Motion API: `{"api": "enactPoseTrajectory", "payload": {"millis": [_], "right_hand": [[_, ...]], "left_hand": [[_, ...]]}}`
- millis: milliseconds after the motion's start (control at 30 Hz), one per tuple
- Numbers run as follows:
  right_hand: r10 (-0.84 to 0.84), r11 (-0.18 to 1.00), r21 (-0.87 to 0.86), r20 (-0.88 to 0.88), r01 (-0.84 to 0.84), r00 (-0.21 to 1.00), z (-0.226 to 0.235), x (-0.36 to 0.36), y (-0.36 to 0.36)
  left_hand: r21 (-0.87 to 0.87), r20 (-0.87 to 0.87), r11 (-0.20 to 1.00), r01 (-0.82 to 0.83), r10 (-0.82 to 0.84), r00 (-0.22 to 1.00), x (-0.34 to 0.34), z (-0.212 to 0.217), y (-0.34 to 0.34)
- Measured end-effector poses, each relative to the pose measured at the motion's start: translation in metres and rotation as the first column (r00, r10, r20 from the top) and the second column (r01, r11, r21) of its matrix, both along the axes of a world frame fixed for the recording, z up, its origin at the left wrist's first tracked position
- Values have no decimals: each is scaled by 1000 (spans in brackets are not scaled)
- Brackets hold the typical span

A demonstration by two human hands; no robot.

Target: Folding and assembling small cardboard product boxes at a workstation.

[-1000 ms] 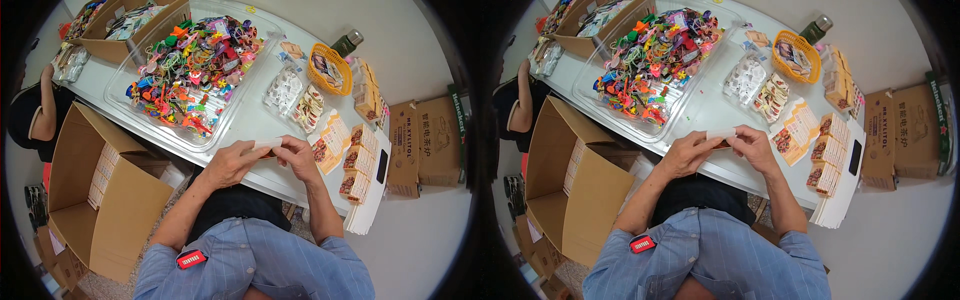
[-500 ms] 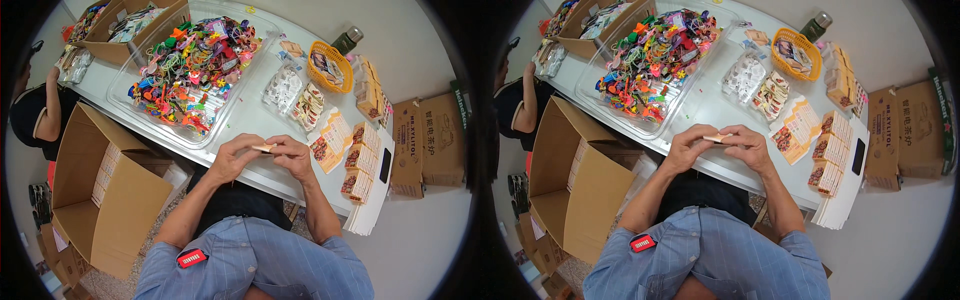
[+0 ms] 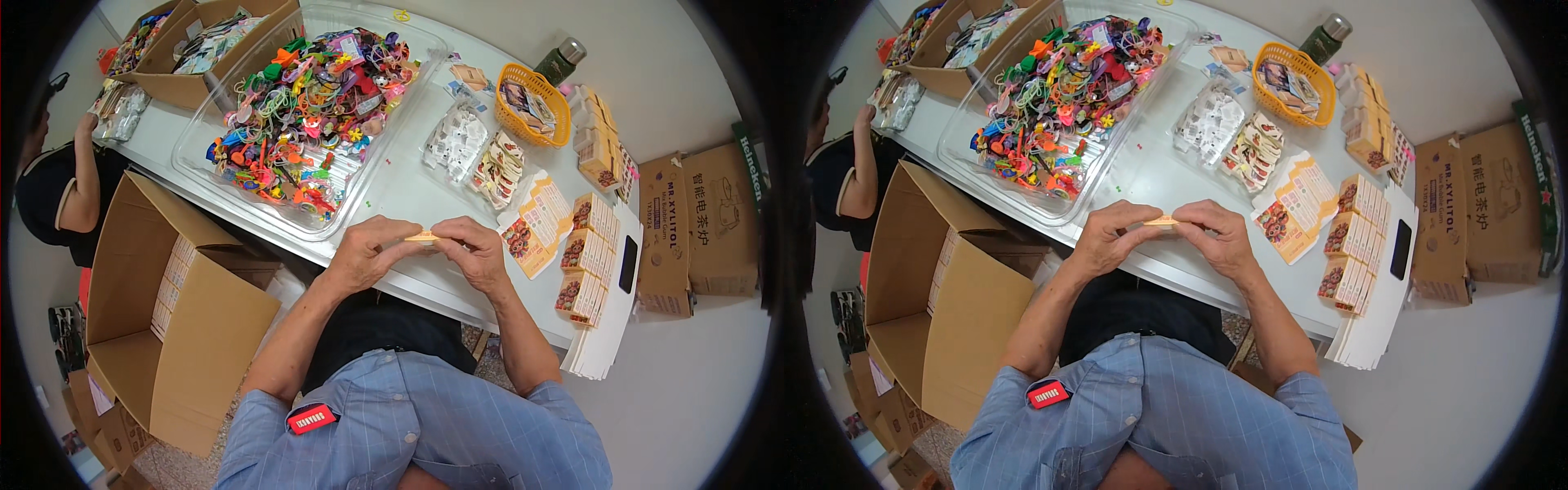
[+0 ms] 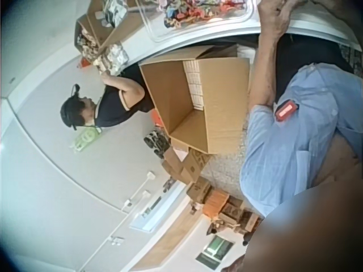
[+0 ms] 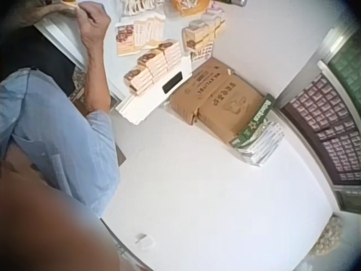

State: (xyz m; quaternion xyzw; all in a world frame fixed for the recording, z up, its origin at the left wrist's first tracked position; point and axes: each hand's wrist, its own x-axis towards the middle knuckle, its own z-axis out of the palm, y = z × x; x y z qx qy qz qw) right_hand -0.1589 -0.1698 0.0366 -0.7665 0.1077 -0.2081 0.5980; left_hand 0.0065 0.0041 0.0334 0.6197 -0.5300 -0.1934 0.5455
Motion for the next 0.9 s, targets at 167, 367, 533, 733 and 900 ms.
{"api": "enactPoseTrajectory", "payload": {"millis": [167,367,533,733,900], "right_hand": [[10,997,-76,-1,-10,1000,-3,-2,0],[-39,999,23,-3,39,999,-10,-5,7],[-126,986,110,-31,129,992,-7,-13,18],[-280,940,180,-78,289,957,-15,-26,29],[-233,969,76,-51,237,971,-11,-27,28]], "left_hand": [[172,-492,985,29,61,868,-10,-12,1],[174,-580,984,23,83,810,-12,-14,2],[262,-583,956,130,49,811,-5,-4,-5],[305,-649,909,283,-18,761,0,-2,-24],[287,-640,913,289,-41,767,-1,4,-17]]}}
